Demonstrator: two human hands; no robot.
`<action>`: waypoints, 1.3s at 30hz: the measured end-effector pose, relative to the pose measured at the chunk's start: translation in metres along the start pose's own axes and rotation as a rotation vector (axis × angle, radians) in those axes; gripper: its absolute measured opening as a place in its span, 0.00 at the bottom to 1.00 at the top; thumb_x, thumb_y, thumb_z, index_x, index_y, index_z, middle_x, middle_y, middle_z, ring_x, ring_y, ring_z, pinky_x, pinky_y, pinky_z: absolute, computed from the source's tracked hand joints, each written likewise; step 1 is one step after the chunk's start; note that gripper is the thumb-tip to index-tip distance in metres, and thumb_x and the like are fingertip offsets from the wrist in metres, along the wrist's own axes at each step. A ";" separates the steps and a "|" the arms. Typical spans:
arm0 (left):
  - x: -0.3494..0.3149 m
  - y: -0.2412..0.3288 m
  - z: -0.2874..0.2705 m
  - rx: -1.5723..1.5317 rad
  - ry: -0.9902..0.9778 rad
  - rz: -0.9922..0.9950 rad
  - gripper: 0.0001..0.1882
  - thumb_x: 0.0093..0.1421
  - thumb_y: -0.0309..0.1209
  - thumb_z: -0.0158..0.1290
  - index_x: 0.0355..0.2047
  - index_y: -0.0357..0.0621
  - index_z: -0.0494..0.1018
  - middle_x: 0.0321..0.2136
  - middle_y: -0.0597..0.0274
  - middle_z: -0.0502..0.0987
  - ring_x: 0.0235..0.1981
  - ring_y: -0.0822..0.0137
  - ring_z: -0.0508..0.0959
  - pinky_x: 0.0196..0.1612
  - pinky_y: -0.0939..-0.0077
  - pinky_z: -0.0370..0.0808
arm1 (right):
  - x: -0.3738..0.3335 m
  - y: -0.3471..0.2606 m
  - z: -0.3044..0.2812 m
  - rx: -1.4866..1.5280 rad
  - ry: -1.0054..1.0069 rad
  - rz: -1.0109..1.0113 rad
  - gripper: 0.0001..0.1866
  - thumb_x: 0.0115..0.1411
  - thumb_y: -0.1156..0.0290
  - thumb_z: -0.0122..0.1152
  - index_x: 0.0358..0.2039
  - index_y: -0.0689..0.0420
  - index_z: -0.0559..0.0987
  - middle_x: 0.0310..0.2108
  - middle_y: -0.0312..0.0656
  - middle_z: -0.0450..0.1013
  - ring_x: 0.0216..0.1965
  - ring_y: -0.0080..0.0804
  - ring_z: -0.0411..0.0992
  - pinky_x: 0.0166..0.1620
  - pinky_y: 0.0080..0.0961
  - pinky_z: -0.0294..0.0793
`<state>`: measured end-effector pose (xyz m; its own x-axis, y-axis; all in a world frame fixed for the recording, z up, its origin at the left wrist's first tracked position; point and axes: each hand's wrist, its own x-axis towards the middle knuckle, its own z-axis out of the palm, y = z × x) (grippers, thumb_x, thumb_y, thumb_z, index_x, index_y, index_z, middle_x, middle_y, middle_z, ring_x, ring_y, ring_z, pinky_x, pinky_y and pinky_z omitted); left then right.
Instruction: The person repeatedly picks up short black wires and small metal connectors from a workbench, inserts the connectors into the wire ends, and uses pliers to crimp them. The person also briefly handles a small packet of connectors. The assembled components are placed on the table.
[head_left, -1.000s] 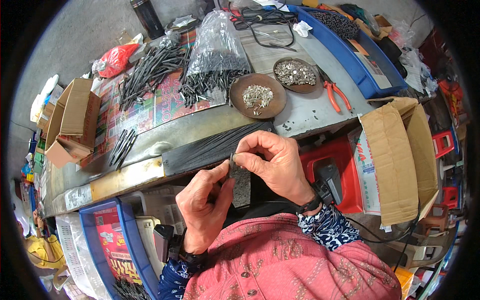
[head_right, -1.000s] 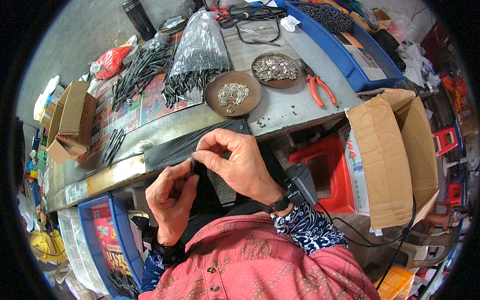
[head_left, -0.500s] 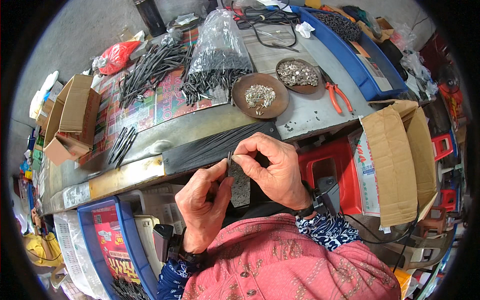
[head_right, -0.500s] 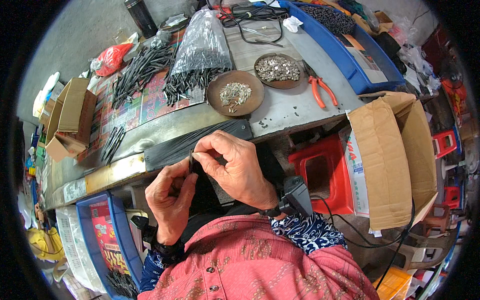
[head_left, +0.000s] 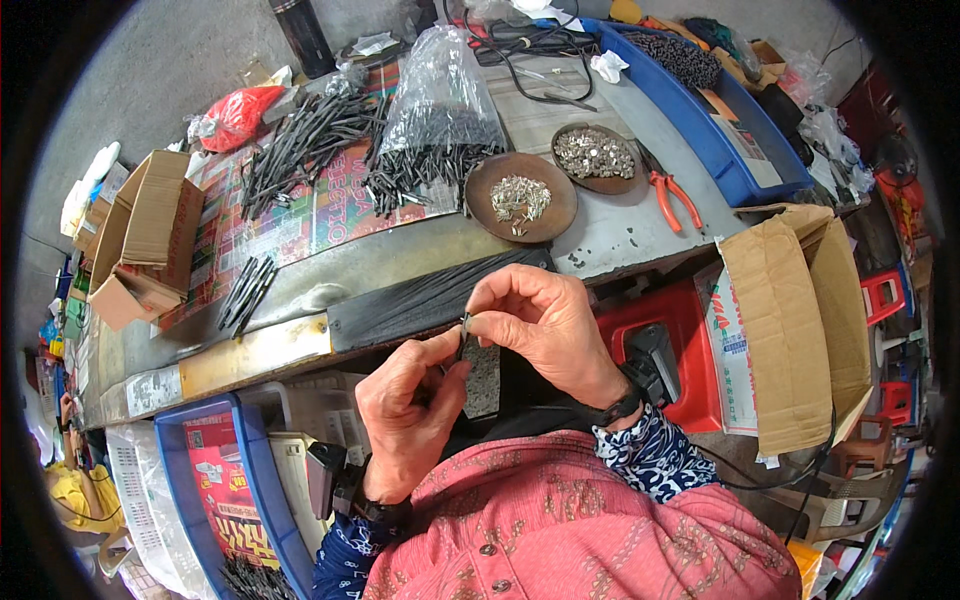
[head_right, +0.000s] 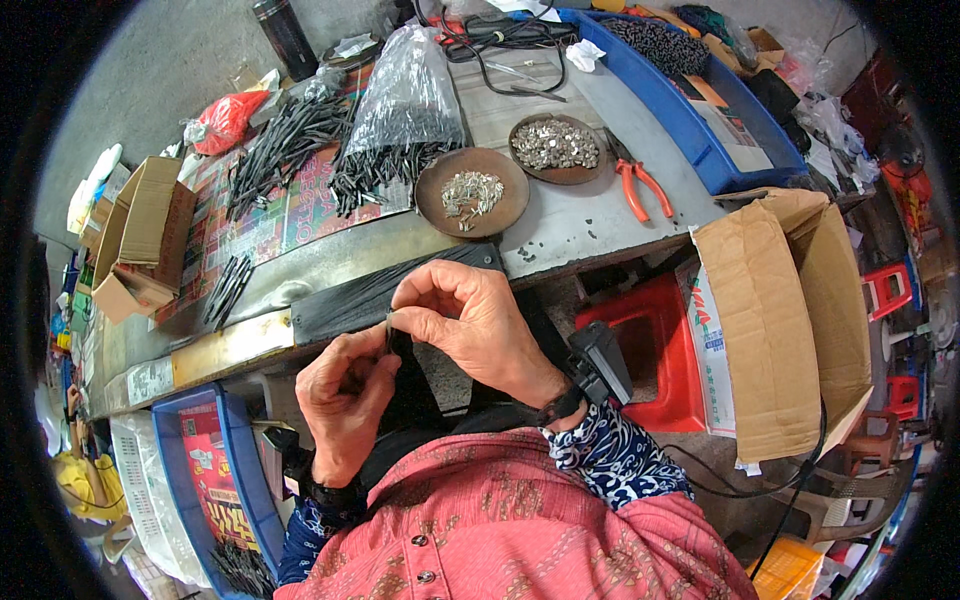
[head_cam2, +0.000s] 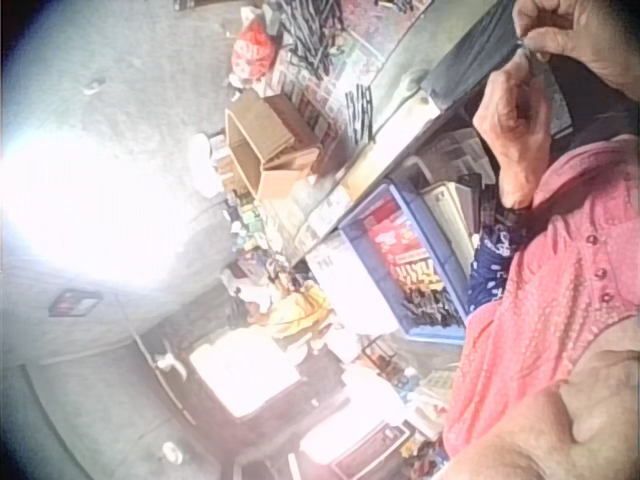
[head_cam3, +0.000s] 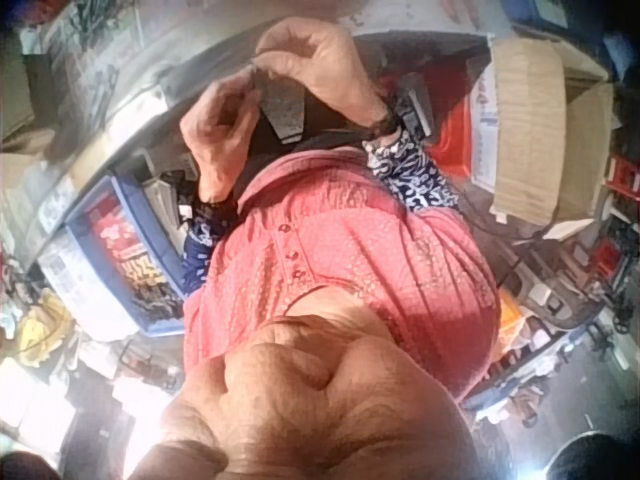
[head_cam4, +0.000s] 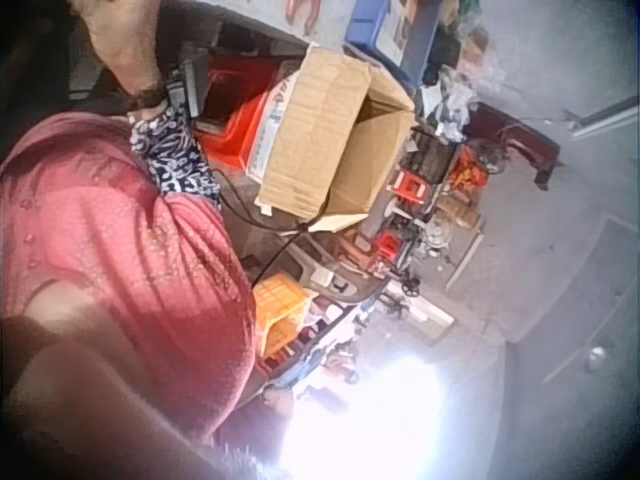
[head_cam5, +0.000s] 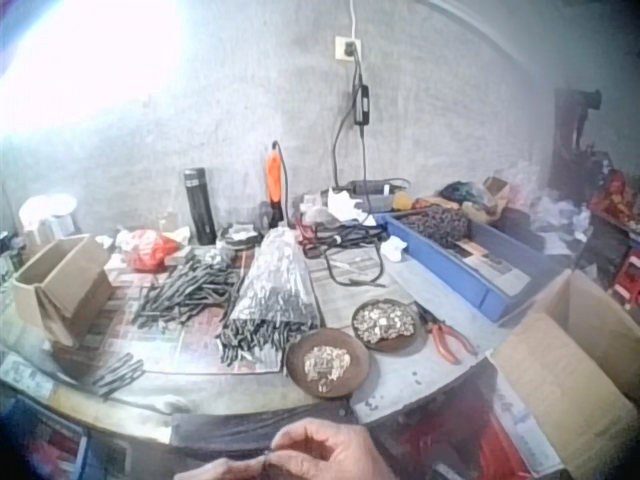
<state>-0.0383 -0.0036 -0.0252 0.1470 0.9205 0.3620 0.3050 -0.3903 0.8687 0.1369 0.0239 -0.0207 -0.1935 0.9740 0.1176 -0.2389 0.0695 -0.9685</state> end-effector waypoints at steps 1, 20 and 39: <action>0.000 0.001 0.000 0.009 -0.001 -0.020 0.14 0.51 0.14 0.59 0.39 0.36 0.77 0.22 0.68 0.73 0.18 0.84 0.66 0.22 0.88 0.64 | 0.001 0.000 0.000 -0.032 -0.002 0.001 0.05 0.59 0.79 0.63 0.36 0.62 0.78 0.30 0.31 0.74 0.31 0.14 0.71 0.36 0.13 0.73; 0.024 -0.013 -0.017 -0.439 0.113 -0.268 0.05 0.63 0.26 0.56 0.34 0.36 0.75 0.24 0.72 0.73 0.24 0.84 0.67 0.26 0.89 0.64 | 0.076 -0.013 -0.008 -0.890 -0.096 -0.511 0.06 0.56 0.74 0.60 0.31 0.63 0.78 0.28 0.46 0.73 0.31 0.41 0.73 0.37 0.32 0.70; 0.031 -0.029 -0.027 -0.336 0.176 -0.212 0.01 0.60 0.20 0.55 0.31 0.35 0.74 0.19 0.74 0.70 0.20 0.85 0.64 0.22 0.90 0.61 | 0.161 0.026 -0.008 -1.533 -0.097 -0.660 0.04 0.49 0.74 0.58 0.21 0.57 0.72 0.25 0.42 0.69 0.34 0.42 0.69 0.37 0.38 0.62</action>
<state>-0.0677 0.0369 -0.0299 -0.0573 0.9801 0.1901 -0.0166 -0.1913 0.9814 0.1075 0.1842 -0.0286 -0.5139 0.6818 0.5205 0.7799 0.6241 -0.0474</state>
